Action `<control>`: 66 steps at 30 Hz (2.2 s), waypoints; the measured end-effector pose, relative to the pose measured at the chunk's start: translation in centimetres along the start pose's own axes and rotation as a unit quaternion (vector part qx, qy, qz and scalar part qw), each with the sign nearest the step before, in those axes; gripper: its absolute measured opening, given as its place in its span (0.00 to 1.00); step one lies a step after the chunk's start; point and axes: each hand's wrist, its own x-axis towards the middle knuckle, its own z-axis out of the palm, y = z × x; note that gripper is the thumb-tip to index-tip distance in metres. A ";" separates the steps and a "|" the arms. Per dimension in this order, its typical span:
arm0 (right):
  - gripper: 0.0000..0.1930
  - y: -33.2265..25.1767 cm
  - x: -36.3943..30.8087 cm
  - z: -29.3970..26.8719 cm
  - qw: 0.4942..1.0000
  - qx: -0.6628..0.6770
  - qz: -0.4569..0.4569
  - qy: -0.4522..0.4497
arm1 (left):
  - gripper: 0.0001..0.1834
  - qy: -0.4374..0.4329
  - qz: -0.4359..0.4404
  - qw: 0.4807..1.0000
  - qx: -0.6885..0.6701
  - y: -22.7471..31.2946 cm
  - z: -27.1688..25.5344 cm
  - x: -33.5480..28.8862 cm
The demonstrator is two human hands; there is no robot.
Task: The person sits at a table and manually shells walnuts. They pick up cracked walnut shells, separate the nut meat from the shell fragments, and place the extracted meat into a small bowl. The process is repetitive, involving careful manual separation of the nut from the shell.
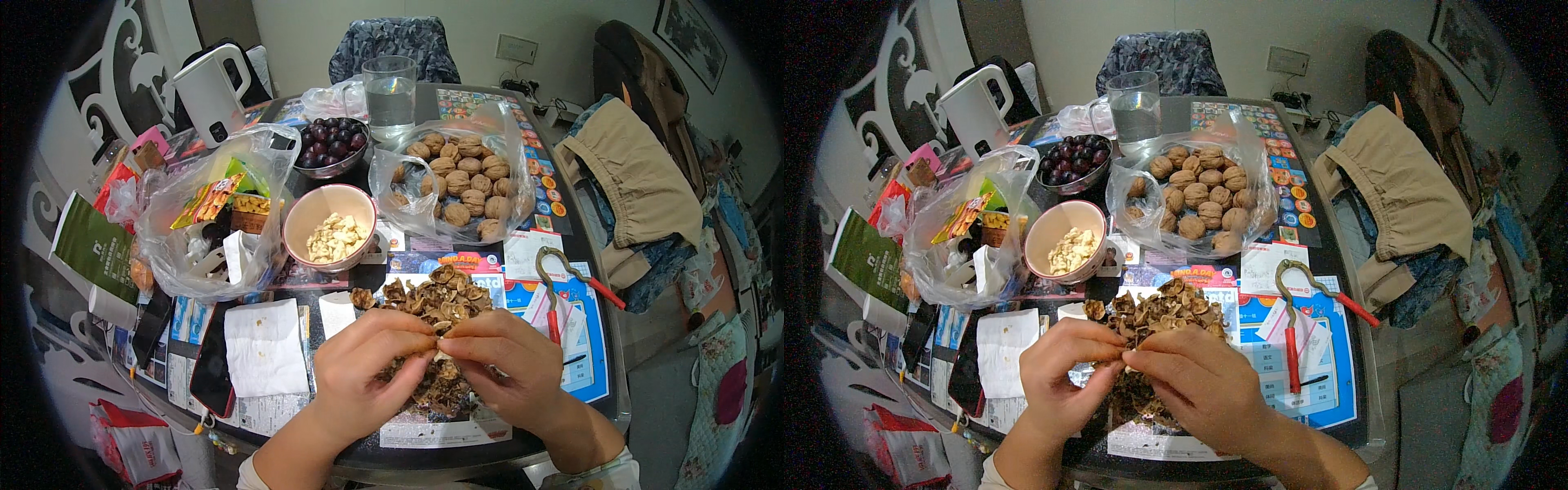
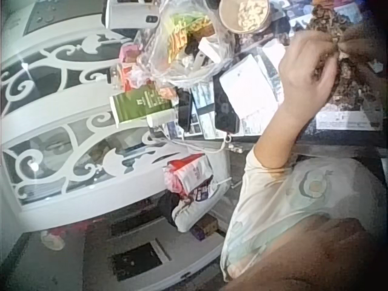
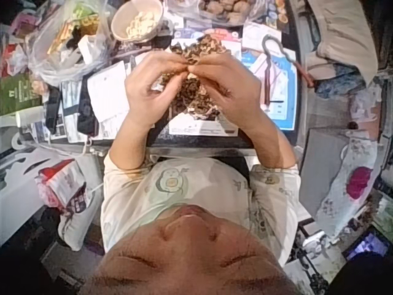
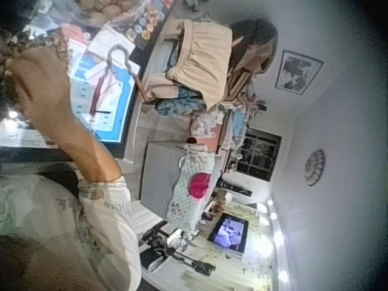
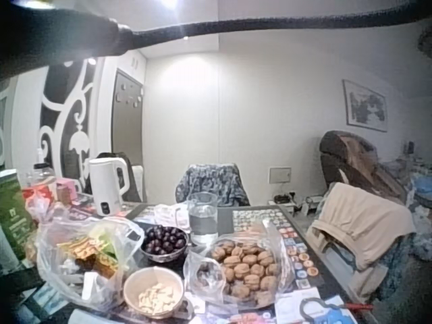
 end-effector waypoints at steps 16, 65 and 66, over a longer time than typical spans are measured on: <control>0.14 -0.3 -0.1 -0.2 0.998 0.014 0.062 0.021 | 0.09 -0.004 -0.039 0.997 -0.063 0.2 0.0 0.1; 0.15 0.0 -0.1 -0.2 0.998 0.053 0.045 0.008 | 0.09 -0.015 -0.194 0.962 -0.189 0.2 0.1 -0.6; 0.15 0.1 -0.2 -0.1 0.998 0.043 0.044 0.002 | 0.09 -0.029 -0.219 0.952 -0.212 0.2 0.0 -0.6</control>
